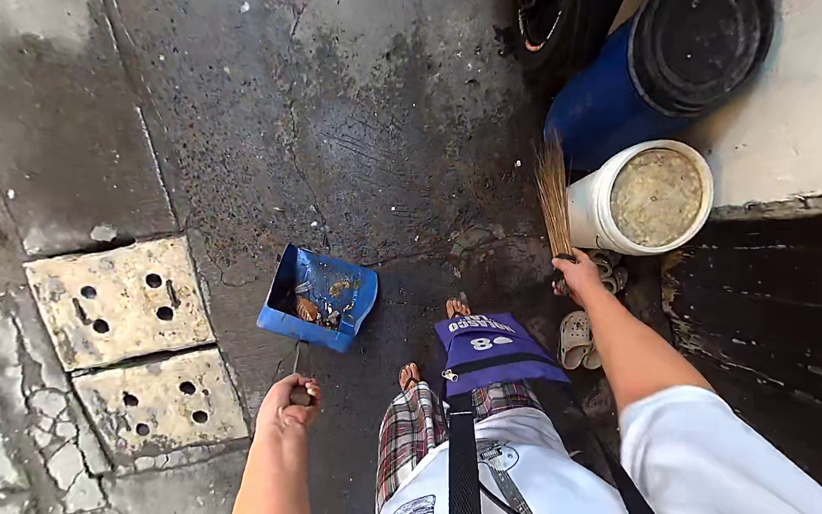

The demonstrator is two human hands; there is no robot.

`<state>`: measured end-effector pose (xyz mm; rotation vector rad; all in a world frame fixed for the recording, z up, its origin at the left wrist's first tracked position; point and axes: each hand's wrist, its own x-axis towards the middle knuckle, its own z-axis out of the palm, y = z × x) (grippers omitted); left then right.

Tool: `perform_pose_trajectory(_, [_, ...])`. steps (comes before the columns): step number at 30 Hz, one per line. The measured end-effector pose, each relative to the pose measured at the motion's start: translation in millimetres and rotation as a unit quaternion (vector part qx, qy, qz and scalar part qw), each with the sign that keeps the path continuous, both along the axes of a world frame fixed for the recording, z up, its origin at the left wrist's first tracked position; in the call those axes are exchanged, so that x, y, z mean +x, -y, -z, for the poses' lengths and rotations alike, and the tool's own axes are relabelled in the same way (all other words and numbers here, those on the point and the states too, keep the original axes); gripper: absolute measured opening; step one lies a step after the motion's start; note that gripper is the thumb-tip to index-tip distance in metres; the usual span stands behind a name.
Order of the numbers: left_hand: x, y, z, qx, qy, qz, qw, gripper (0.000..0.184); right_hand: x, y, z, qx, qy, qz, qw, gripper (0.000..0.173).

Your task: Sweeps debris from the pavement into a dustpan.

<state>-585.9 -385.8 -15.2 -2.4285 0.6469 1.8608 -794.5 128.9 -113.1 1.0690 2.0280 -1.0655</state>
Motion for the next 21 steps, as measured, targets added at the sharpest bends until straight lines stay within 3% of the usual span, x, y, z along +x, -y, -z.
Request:
perform_pose_trajectory(2, [-12,-10,2,-0.002,0.012,0.011,1.000,0.015,-25,11,11,0.004,0.037,-0.049,0.998,0.068])
perform_pose_trajectory(4, [-18,-16,3,0.002,0.023,0.014,1.000,0.014,-14,38,18,0.006,0.076,-0.191,0.979,0.068])
perform_pose_trajectory(7, [-22,-18,5,0.004,0.032,0.010,0.999,0.013,21,68,5,-0.010,0.126,-0.442,0.888,0.068])
perform_pose_trajectory(9, [-23,-15,6,0.008,0.035,0.007,0.999,0.013,39,64,-19,-0.033,0.119,-0.535,0.836,0.069])
perform_pose_trajectory(11, [-27,-8,7,0.010,0.033,0.000,0.999,0.013,43,52,-43,-0.053,0.103,-0.578,0.808,0.073])
perform_pose_trajectory(13, [-27,-2,3,0.011,0.034,-0.004,0.999,0.014,49,44,-64,-0.058,0.088,-0.562,0.820,0.077])
perform_pose_trajectory(16, [-25,3,1,0.015,0.033,-0.010,0.999,0.016,49,39,-71,-0.031,0.040,-0.417,0.907,0.078])
perform_pose_trajectory(21, [-22,11,1,0.027,0.029,-0.008,0.999,0.017,25,91,-12,-0.039,0.036,-0.101,0.993,0.092])
